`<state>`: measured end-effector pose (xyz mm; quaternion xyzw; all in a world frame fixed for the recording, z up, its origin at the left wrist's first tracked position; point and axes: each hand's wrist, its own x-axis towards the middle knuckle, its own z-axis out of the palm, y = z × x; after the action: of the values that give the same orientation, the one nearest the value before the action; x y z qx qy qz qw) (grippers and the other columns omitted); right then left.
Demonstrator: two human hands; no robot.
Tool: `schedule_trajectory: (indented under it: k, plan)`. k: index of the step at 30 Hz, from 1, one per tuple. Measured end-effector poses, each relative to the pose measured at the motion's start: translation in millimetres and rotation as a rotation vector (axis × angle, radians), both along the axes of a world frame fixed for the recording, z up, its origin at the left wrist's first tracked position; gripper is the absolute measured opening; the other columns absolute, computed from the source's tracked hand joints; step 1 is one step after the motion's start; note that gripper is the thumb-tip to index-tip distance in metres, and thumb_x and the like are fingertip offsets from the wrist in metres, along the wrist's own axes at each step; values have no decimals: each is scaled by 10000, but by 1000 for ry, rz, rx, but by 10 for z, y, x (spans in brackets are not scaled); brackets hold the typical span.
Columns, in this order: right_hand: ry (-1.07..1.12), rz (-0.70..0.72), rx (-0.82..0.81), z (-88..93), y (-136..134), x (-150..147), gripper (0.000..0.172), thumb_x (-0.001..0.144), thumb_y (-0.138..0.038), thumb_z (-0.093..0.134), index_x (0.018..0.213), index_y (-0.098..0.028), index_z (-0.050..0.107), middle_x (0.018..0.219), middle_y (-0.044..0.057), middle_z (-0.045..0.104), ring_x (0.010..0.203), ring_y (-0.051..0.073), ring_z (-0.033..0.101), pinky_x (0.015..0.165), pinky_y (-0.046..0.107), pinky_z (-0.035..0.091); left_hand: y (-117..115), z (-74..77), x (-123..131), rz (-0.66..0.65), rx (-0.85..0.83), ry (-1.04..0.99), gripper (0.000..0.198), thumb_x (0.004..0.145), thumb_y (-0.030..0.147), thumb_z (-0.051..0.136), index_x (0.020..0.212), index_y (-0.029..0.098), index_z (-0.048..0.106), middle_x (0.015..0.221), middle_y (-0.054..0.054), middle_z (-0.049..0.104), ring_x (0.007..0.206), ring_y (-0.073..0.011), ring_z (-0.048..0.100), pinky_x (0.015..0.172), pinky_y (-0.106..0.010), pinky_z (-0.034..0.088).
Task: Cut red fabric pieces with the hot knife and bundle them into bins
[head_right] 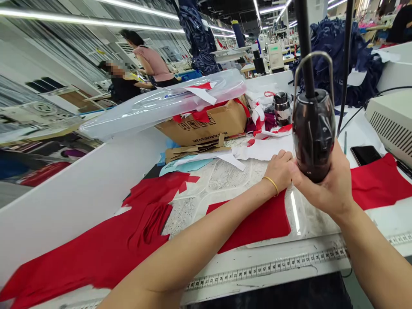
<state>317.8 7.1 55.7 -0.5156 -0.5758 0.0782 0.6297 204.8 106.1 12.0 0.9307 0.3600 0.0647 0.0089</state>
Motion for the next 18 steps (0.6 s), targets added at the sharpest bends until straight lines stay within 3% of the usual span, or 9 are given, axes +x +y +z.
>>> schedule_trajectory:
  k: [5, 9, 11, 14, 18]
  plan:
    - [122, 239, -97, 69, -98, -125, 230, 784, -328, 713, 936, -235, 567, 642, -26, 587, 579, 165, 570, 560, 346, 528, -58, 96, -251, -26, 58, -103, 177, 954, 222, 498, 1005, 161, 656, 1087, -113, 613, 1094, -270, 517, 895, -408, 488]
    - [229, 383, -129, 92, -193, -275, 252, 794, -321, 715, 978, -258, 553, 586, -47, 561, 500, 154, 526, 454, 317, 471, -465, 64, -706, -198, 37, -244, 277, 978, 175, 387, 1101, 137, 632, 1142, -130, 631, 1071, -252, 558, 924, -425, 525]
    - [258, 427, -138, 96, -242, -338, 255, 804, -314, 706, 996, -263, 546, 581, -50, 557, 476, 149, 514, 421, 308, 444, -701, 9, -930, -252, -13, -274, 325, 998, 195, 350, 1197, 124, 597, 1220, -144, 625, 1152, -249, 552, 992, -433, 516]
    - [253, 446, -145, 98, -296, -411, 256, 805, -292, 701, 998, -265, 535, 590, -50, 560, 471, 144, 512, 424, 306, 441, -964, -82, -1180, -287, -51, -237, 413, 1019, 322, 353, 1327, 106, 523, 1365, -173, 565, 1319, -273, 478, 1092, -465, 462]
    - [256, 443, -131, 86, -316, -484, 262, 807, -317, 701, 989, -268, 519, 600, -50, 557, 461, 142, 505, 422, 308, 432, -1088, -188, -1355, -313, -51, -163, 657, 970, 585, 361, 1412, 108, 458, 1470, -194, 481, 1423, -319, 374, 1137, -509, 404]
